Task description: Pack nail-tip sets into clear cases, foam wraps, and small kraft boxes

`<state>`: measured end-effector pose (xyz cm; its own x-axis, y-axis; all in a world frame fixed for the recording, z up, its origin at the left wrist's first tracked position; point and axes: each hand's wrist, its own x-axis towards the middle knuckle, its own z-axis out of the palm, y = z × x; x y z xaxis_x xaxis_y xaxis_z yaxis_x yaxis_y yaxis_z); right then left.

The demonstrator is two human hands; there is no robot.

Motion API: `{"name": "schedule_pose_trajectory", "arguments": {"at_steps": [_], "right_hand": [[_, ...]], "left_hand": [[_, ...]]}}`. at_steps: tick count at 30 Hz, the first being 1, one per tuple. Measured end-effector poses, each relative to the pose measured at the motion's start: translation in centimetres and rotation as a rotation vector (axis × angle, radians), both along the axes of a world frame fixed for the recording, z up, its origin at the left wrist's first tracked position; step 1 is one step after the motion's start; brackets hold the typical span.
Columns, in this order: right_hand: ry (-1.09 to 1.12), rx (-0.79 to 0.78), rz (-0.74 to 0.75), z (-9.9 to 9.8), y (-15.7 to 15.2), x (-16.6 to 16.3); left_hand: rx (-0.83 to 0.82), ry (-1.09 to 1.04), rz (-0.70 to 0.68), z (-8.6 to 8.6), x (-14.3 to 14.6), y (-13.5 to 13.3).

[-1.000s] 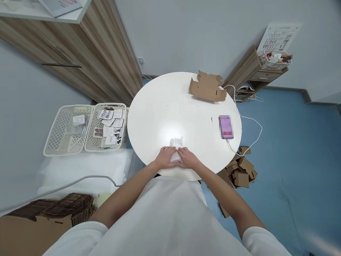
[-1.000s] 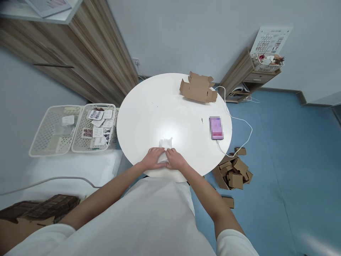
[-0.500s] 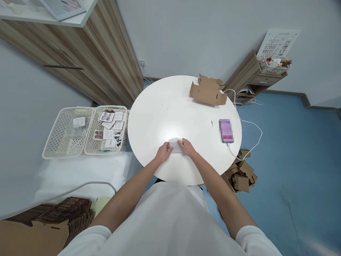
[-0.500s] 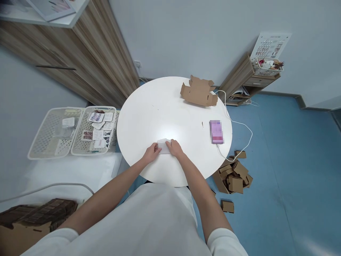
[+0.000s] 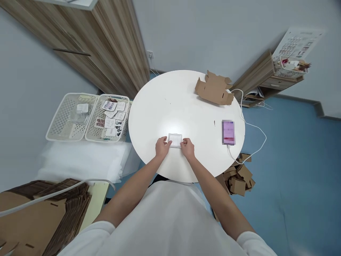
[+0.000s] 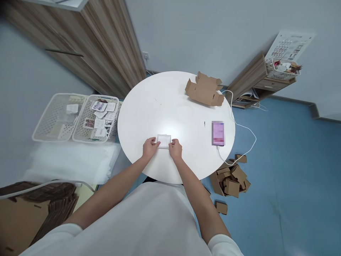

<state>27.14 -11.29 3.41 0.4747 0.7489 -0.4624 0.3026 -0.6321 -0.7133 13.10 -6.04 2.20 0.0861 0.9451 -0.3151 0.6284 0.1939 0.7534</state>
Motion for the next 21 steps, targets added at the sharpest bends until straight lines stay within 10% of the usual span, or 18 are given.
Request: {"name": "schedule_pose_trajectory", "arguments": {"at_steps": [7,21], "right_hand": [[-0.122,0.062,0.173,-0.5,-0.6,0.0],[0.174,0.208,0.138,-0.9,0.3,-2.6]], "left_hand": [[-0.013,-0.022,0.197,-0.4,1.0,-2.0],[0.033,-0.256,0.170,-0.5,-2.6,-1.6]]}}
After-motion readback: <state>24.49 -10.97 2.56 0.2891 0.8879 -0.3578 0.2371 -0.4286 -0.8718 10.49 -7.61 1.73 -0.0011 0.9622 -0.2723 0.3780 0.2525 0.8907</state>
